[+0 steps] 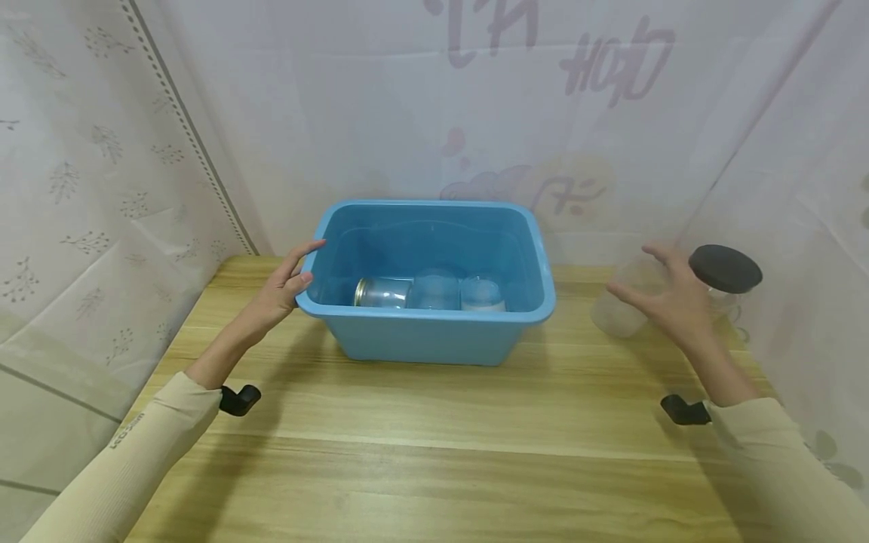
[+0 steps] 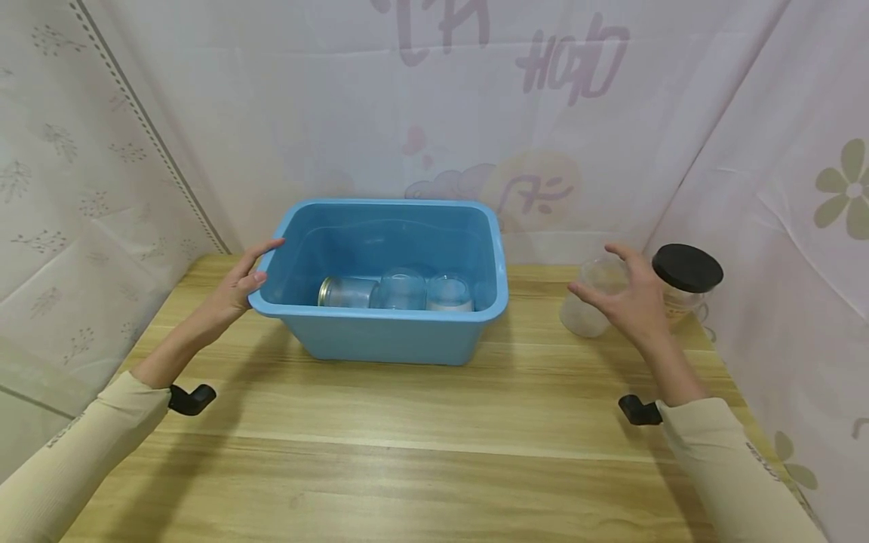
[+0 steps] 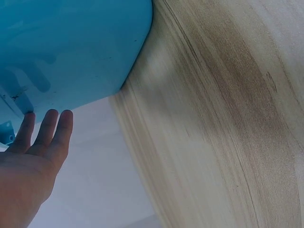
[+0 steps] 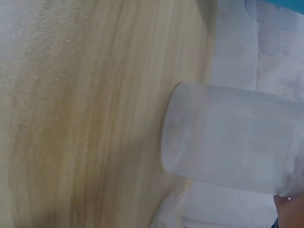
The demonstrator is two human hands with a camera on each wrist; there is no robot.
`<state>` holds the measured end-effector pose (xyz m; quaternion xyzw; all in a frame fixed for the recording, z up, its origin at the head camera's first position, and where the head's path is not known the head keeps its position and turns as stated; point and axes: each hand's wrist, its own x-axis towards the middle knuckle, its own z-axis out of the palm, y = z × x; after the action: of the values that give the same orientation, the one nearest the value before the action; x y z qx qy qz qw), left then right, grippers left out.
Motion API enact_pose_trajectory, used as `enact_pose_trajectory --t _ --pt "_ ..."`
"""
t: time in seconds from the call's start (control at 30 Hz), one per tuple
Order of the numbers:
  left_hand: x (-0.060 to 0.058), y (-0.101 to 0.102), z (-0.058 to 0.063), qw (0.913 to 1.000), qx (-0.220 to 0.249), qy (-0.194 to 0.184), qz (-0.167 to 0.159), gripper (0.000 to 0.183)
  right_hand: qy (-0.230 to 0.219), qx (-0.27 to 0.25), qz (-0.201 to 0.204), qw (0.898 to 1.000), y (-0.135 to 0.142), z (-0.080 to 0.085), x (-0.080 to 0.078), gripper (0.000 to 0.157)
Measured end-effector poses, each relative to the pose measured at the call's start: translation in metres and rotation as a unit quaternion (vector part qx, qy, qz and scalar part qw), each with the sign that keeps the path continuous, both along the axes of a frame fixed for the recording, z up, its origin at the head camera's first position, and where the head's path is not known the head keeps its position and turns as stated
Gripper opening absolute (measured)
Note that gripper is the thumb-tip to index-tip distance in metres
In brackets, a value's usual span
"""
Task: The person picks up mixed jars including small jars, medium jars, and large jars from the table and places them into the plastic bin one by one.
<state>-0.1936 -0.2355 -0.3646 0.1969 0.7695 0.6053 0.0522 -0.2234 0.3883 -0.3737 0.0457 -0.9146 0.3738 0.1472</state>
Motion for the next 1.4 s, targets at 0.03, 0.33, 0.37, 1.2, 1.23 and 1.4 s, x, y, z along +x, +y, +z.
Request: enact_pose_trajectory --t 0.03,0.33,0.37,1.2,1.23,1.4 --pt "0.0 0.0 0.0 1.0 -0.002 0.001 0.001 0.053 0.005 -0.003 0.0 1.0 0.0 -0.001 0.0 0.093" --pt "0.0 0.0 0.0 0.9999 -0.009 0.003 0.005 0.053 0.061 0.001 -0.015 0.998 -0.001 -0.011 -0.004 0.086" --pt "0.001 0.0 0.0 0.9999 -0.01 0.004 0.004 0.053 0.066 -0.001 -0.017 0.998 -0.001 -0.012 -0.004 0.086" --pt "0.0 0.0 0.0 0.9999 0.004 0.011 -0.002 0.052 -0.011 -0.109 -0.064 0.992 0.001 -0.033 0.002 0.101" --pt "0.0 0.0 0.0 0.9999 0.006 0.011 -0.004 0.052 -0.017 -0.113 -0.067 0.991 0.001 -0.034 0.002 0.099" --pt "0.0 0.0 -0.001 0.9999 0.009 0.009 0.0 0.052 -0.035 -0.131 -0.073 0.988 0.001 -0.036 0.003 0.082"
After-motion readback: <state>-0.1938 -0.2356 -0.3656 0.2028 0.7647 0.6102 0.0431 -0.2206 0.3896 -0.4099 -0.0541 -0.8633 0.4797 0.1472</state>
